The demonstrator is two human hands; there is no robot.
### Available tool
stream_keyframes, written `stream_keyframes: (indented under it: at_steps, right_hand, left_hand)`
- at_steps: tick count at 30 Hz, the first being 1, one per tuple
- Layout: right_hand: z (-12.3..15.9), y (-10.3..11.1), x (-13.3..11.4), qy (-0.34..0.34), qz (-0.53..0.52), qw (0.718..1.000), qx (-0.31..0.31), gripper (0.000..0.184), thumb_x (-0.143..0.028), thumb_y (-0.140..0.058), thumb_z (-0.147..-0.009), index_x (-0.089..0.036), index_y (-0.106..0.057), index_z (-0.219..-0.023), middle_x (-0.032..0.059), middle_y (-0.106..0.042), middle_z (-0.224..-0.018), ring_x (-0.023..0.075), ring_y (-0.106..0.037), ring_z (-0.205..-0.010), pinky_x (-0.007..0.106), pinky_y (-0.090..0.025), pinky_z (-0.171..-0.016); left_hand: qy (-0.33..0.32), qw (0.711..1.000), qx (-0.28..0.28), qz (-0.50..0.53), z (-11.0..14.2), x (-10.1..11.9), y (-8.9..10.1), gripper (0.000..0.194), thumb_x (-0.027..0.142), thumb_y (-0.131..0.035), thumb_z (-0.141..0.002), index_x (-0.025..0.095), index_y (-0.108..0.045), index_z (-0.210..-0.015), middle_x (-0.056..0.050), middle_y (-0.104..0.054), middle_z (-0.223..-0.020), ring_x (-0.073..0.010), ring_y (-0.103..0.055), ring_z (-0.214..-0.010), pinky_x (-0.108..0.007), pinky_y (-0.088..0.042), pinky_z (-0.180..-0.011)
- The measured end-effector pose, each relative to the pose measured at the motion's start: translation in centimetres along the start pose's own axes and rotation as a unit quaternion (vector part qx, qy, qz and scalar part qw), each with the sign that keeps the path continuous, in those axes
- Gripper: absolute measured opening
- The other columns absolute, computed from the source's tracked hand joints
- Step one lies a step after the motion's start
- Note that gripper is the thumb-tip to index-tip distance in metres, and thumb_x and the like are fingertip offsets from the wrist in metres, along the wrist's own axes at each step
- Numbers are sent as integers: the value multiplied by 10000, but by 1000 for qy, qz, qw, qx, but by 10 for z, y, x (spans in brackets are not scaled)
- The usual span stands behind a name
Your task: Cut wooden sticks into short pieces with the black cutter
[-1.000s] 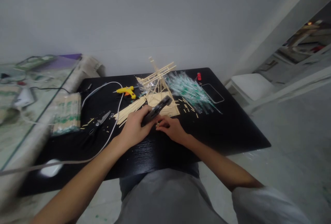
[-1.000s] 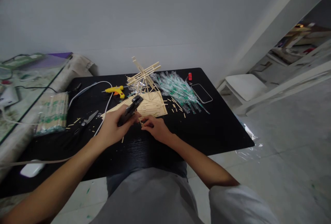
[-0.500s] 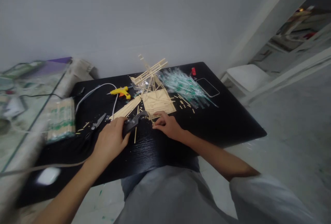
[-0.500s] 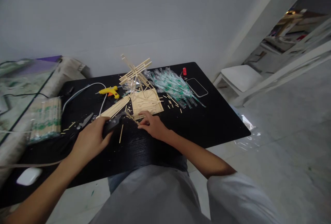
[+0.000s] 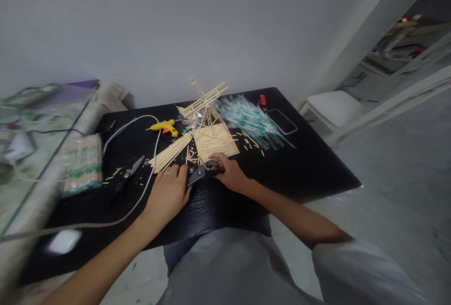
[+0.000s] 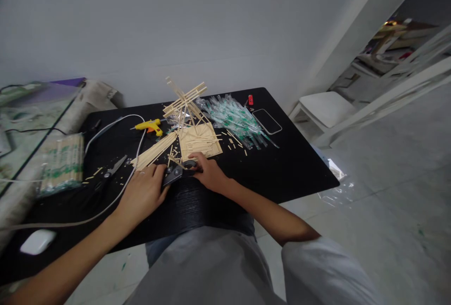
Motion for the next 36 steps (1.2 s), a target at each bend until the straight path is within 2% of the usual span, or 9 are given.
stream_keyframes:
  at_steps: [11,18,23,36]
  right_hand:
    - [0,0,-2,-5,-12,1000,-3,369,-215,-753,-823,-223,-583,-1151,-9,-744,-862,194,-719,-804,293,-514,-776]
    - [2,0,-1,-7,-7,1000,-2,405,-194,-774,-810,-230,-579,-1163,-5,-750,-889,200,-730,-846,314,-521,-828]
    - [1,1,-2,-8,12,1000,-2,428,-190,-775,-812,-231,-569,-1186,11,-760,-942,210,-739,-893,321,-523,-845]
    - [2,1,-5,-4,11,1000,-3,413,-223,-757,-834,-229,-561,-1198,14,-773,-949,210,-749,-871,322,-526,-838]
  left_hand:
    - [24,1000,-15,12,4,7,-2,298,329,-491,-979,109,-575,-1162,-145,-638,-994,-328,-669,-904,-431,-524,-787]
    - [38,999,-23,7,7,12,3,385,427,-396,-1030,114,-592,-1138,-152,-641,-977,-323,-665,-889,-426,-513,-769]
    - [45,998,-36,-7,7,15,8,323,383,-403,-1023,126,-592,-1074,-137,-635,-933,-323,-669,-874,-420,-506,-756]
    - [47,997,-62,-14,7,18,9,227,323,-447,-980,147,-564,-1064,-130,-630,-914,-314,-677,-872,-404,-521,-751]
Point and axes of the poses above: each hand's wrist, its own z-axis away from the middle knuckle, its own y-axis out of the back of the hand, x = y × z, the point moved 2 cm from there along -z, towards the middle knuckle
